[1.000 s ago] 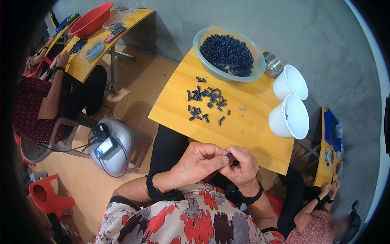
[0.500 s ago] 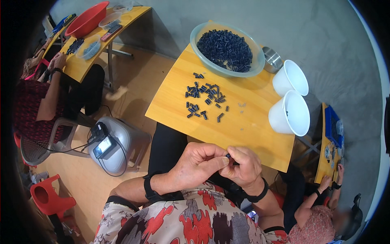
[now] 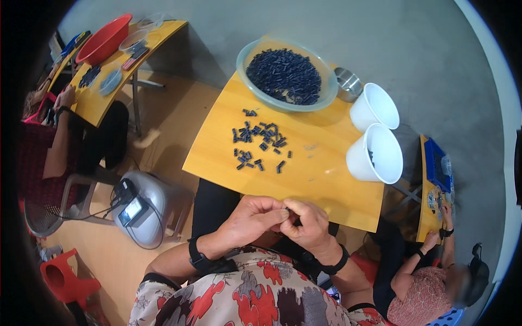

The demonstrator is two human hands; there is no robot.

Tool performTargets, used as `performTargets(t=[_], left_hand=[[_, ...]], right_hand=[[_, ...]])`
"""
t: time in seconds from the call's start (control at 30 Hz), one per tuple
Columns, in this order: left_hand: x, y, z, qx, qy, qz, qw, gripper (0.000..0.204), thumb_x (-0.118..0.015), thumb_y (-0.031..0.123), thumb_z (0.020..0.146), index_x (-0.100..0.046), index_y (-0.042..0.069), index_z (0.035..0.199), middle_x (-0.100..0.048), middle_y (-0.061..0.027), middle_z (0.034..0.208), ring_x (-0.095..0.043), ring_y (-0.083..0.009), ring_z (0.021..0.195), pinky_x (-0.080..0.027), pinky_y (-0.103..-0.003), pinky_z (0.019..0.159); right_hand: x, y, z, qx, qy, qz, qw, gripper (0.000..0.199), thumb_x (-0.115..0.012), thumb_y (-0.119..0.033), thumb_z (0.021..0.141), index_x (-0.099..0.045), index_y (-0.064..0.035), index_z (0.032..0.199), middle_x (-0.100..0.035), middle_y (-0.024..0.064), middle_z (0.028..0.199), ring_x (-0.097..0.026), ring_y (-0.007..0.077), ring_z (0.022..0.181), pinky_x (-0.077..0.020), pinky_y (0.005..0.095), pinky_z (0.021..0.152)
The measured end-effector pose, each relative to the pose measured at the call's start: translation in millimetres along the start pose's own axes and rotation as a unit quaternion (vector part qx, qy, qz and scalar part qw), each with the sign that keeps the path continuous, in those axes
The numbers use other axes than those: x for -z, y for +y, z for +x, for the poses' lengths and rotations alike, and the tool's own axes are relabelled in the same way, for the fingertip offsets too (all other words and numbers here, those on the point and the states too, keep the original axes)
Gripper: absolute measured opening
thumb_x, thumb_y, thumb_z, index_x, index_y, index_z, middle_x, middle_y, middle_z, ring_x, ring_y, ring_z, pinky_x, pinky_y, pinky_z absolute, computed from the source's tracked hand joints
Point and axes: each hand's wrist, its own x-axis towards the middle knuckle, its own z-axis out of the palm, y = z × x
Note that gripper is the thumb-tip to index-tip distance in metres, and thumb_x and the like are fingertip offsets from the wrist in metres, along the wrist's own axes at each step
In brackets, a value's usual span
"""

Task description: The person picks up a capacitor and a small metal pin, inserts the pin into the capacitor, and places the assembled component into a white bucket.

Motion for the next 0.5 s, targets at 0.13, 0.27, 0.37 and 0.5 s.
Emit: performTargets(t=[0.13, 0.27, 0.37, 0.5], left_hand=[[6.1, -1.2, 3.3, 0.050, -0.016, -0.006, 0.999, 0.019, -0.057, 0.010, 0.089, -0.063, -0.003, 0.101, -0.066, -0.0097, 0.090, -0.063, -0.0140, 0.078, -0.053, -0.027, 0.071], [20.3, -0.4, 1.4, 0.083, 0.003, -0.011, 0.997, 0.023, -0.057, 0.017, 0.090, -0.063, -0.001, 0.103, -0.066, -0.0069, 0.092, -0.062, -0.0115, 0.078, -0.051, -0.024, 0.068], [25.4, -1.3, -3.7, 0.079, -0.001, -0.006, 0.997, 0.022, -0.056, 0.019, 0.091, -0.064, 0.000, 0.099, -0.066, -0.0064, 0.090, -0.062, -0.0111, 0.077, -0.052, -0.025, 0.068], [29.9, -2.6, -5.5, 0.072, -0.006, -0.023, 0.997, 0.022, -0.055, 0.020, 0.091, -0.065, 0.000, 0.095, -0.066, -0.0055, 0.086, -0.062, -0.0112, 0.076, -0.052, -0.025, 0.069]], right_hand=[[10.5, 8.4, 5.1, 0.003, -0.014, -0.030, 0.999, 0.024, -0.066, -0.003, 0.071, -0.060, -0.0029, 0.094, -0.061, 0.0095, 0.074, -0.061, 0.0215, 0.060, -0.0499, 0.0305, 0.054], [52.8, 47.2, 14.5, -0.128, 0.070, -0.159, 0.976, 0.027, -0.066, 0.000, 0.071, -0.060, -0.0035, 0.097, -0.061, 0.0091, 0.075, -0.060, 0.0182, 0.059, -0.0489, 0.0283, 0.054], [92.2, 75.1, 33.6, -0.179, 0.124, -0.232, 0.948, 0.031, -0.062, 0.001, 0.076, -0.060, -0.0024, 0.107, -0.061, 0.0091, 0.075, -0.058, 0.0171, 0.059, -0.0482, 0.0264, 0.056], [122.6, 109.3, 42.7, -0.171, 0.104, -0.327, 0.924, 0.033, -0.057, 0.001, 0.078, -0.059, -0.0022, 0.110, -0.061, 0.0125, 0.082, -0.060, 0.0238, 0.070, -0.0496, 0.0326, 0.065]])
